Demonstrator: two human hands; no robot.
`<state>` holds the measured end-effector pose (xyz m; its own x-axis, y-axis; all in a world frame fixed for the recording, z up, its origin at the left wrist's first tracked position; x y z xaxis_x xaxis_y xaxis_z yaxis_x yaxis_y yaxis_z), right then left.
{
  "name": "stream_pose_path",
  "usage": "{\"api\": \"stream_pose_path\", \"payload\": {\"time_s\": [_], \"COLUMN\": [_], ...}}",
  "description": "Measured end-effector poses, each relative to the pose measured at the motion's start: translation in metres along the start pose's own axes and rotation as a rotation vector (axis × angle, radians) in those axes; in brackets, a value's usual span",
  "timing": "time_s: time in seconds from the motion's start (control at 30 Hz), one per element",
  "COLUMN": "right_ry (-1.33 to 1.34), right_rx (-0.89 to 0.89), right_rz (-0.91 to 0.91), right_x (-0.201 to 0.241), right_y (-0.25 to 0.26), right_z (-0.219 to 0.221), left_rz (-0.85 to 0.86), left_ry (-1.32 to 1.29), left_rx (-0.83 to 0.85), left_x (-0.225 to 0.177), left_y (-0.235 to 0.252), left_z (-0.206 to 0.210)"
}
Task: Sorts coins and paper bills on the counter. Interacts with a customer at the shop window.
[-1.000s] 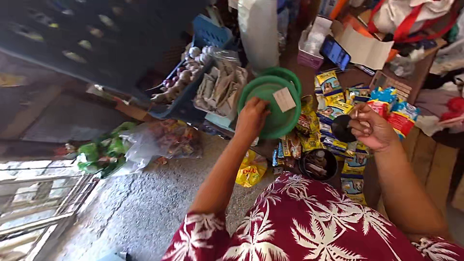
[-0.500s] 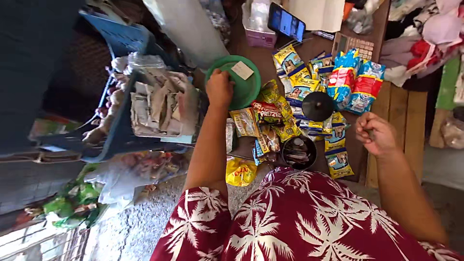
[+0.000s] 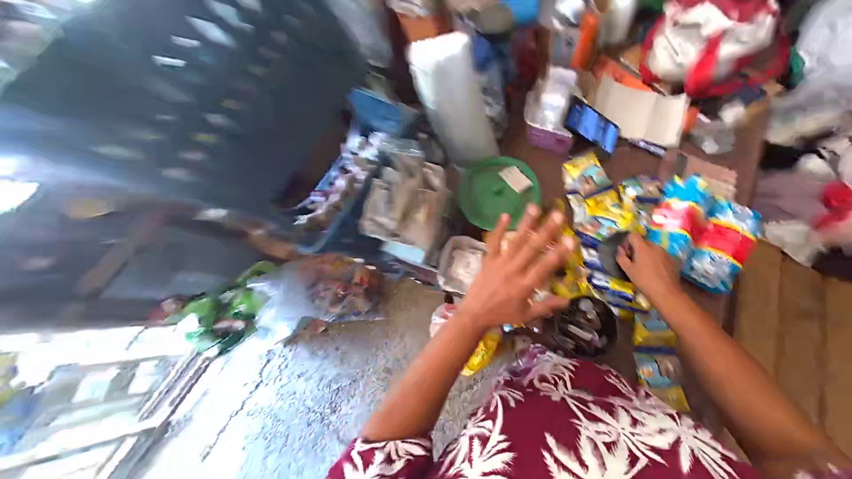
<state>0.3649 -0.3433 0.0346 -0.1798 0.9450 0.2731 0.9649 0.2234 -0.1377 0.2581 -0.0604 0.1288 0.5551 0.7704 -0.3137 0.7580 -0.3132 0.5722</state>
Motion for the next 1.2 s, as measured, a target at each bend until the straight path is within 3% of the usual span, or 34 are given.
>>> {"api": "stream_pose_path", "payload": {"time_s": [0.07,0.17,0.23,0.27,0.3,0.33,0.4,0.47,0.57,0.63,0.77,0.83,0.93,1.03,1.2], "right_ry": [0.053,0.051,0.081,0.115,0.152,0.193,0.243,0.229,0.163,0.128,0.121,0.132,0.122,0.107,0.081], "right_rx": [-0.04,-0.245,-0.264,-0.238,-0.204,-0.18,-0.165,-0.164,-0.148,-0.111,-0.231,-0.28,-0.302,-0.327,-0.466], "right_rz": [-0.116,-0.37,-0.521,-0.588,-0.647,-0.695,-0.759,-0.801,-0.87,-0.904,-0.919,-0.936,-0.935,-0.919,-0.97], "right_x": [0.009,0.021,0.029,0.035,0.039,0.042,0.047,0.049,0.052,0.056,0.058,0.06,0.059,0.056,0.063], "right_y": [-0.003,-0.03,-0.055,-0.067,-0.077,-0.083,-0.093,-0.099,-0.104,-0.104,-0.1,-0.098,-0.1,-0.102,-0.101], "right_z": [-0.008,-0.028,-0.038,-0.041,-0.041,-0.036,-0.021,-0.005,0.009,0.011,0.024,0.027,0.028,0.03,0.044], "left_rz": [-0.092,-0.38,-0.371,-0.308,-0.213,-0.12,-0.192,-0.331,-0.896,-1.117,-1.053,-0.958,-0.861,-0.798,-0.802], "left_ry": [0.128,0.233,0.383,0.443,0.445,0.43,0.498,0.495,0.236,0.069,-0.59,-0.711,-0.73,-0.703,-0.715], "left_rx": [-0.265,-1.001,-1.425,-1.561,-1.588,-1.459,-1.179,-1.216,-1.128,-0.862,-0.185,-0.003,0.247,0.33,0.242], "left_x": [-0.008,-0.038,-0.083,-0.11,-0.133,-0.152,-0.171,-0.157,-0.123,-0.109,-0.113,-0.11,-0.1,-0.095,-0.092], "left_y": [-0.016,-0.073,-0.122,-0.134,-0.146,-0.154,-0.137,-0.132,-0.15,-0.146,-0.121,-0.114,-0.104,-0.1,-0.106], "left_z": [-0.066,-0.203,-0.265,-0.273,-0.269,-0.26,-0.243,-0.246,-0.245,-0.194,-0.038,0.016,0.061,0.077,0.079]}}
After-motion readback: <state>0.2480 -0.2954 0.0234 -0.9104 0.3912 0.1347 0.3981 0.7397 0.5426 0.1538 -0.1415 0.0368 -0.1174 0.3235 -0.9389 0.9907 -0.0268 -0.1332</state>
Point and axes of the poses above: each hand's wrist, its own y-axis towards the middle knuckle, its own z-axis out of the palm, x = y × z, the point moved 1 cm from there along y, towards the middle knuckle, and after that the axes turned 5 degrees about -y, right-handed, at the moved point
